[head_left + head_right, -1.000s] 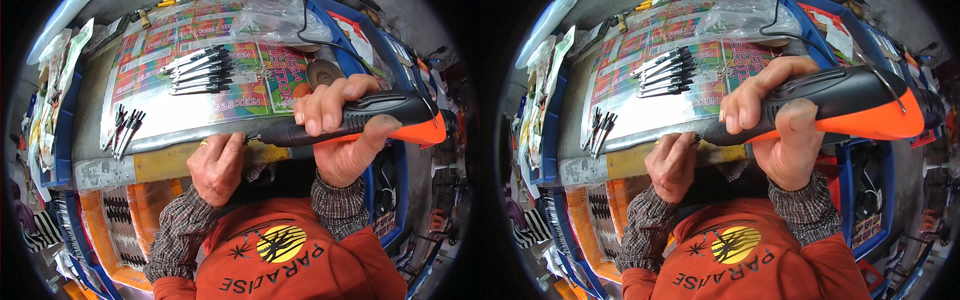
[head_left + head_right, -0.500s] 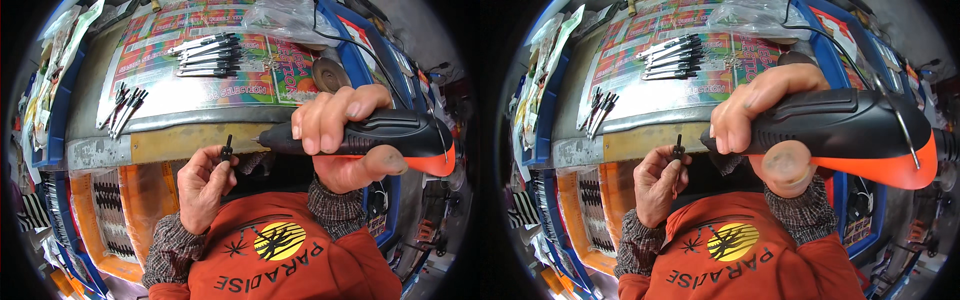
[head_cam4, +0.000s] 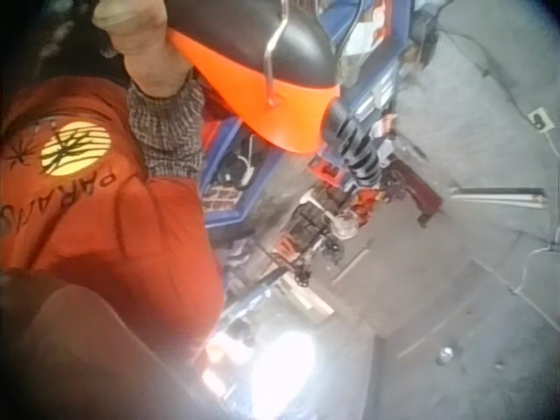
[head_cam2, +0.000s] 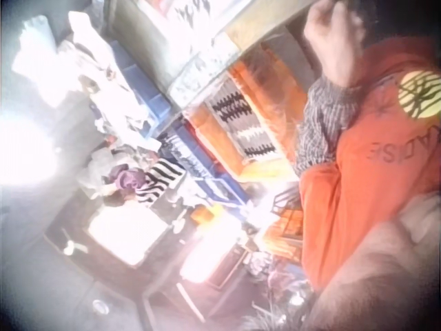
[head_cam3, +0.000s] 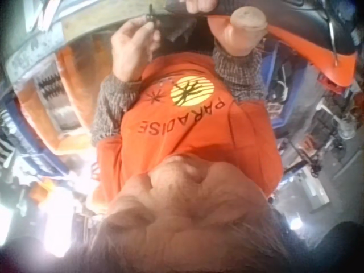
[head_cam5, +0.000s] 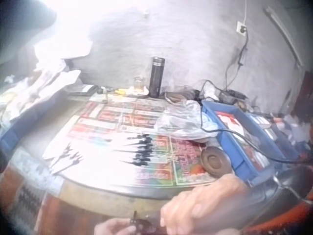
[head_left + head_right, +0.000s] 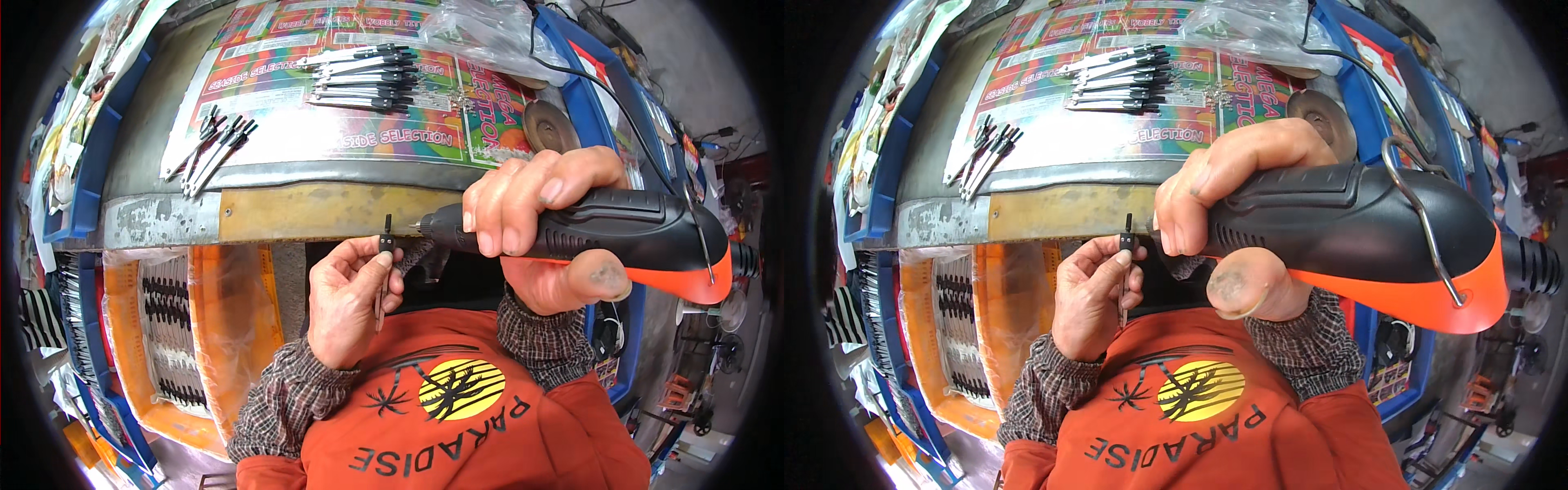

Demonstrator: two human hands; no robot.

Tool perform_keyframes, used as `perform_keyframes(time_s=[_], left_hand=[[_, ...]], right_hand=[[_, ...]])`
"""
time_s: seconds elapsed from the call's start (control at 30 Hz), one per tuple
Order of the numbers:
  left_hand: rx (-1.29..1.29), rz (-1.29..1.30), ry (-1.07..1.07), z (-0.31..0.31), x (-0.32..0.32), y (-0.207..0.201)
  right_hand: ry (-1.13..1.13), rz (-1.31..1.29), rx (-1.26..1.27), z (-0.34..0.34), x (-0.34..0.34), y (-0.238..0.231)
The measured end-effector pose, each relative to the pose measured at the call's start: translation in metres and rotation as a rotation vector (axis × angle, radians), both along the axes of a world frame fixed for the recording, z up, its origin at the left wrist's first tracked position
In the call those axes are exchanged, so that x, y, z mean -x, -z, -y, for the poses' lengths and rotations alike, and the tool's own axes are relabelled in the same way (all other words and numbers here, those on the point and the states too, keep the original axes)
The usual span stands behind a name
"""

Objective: The person assembles small electronic components by driving screws into them with an electric screwdriver.

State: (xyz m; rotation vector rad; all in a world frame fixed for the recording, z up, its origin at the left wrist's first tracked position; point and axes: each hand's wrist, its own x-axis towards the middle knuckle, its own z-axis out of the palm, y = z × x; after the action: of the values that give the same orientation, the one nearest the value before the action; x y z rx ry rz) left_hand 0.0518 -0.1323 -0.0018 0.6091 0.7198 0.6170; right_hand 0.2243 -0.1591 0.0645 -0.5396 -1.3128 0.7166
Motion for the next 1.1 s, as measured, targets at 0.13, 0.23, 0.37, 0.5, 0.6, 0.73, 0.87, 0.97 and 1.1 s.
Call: perform_keyframes(time_s=[0.13, 0.23, 0.37, 0.5, 0.6, 0.73, 0.87, 0.97, 1.1], left_hand=[[0.048, 0.034, -0.032, 0.001, -0.006, 0.002], [0.043, 0.020, -0.036, 0.000, -0.007, 0.007], [0.054, 0.001, -0.125, 0.003, -0.015, 0.002], [0.010, -0.045, -0.116, 0.004, -0.015, 0.004], [-0.012, -0.053, -0.098, 0.004, -0.014, 0.007], [-0.035, -0.068, -0.068, 0.004, -0.013, 0.010], [-0.039, -0.072, -0.069, 0.004, -0.014, 0.007], [-0.023, -0.086, -0.070, 0.004, -0.014, 0.005], [-0.007, -0.061, -0.099, 0.005, -0.015, 0.007]], right_hand=[[-0.021, 0.011, -0.009, -0.002, 0.000, 0.002], [-0.039, 0.027, -0.014, -0.004, 0.000, 0.003], [-0.011, 0.022, 0.020, -0.003, 0.003, 0.002], [-0.030, 0.010, 0.061, -0.003, 0.005, 0.002], [-0.044, 0.018, 0.079, -0.005, 0.006, 0.003], [-0.022, 0.009, 0.101, -0.004, 0.008, 0.005], [-0.040, 0.033, 0.071, -0.008, 0.005, 0.008], [-0.067, 0.030, 0.068, -0.009, 0.006, 0.007], [-0.049, 0.046, 0.119, -0.011, 0.010, 0.004]])
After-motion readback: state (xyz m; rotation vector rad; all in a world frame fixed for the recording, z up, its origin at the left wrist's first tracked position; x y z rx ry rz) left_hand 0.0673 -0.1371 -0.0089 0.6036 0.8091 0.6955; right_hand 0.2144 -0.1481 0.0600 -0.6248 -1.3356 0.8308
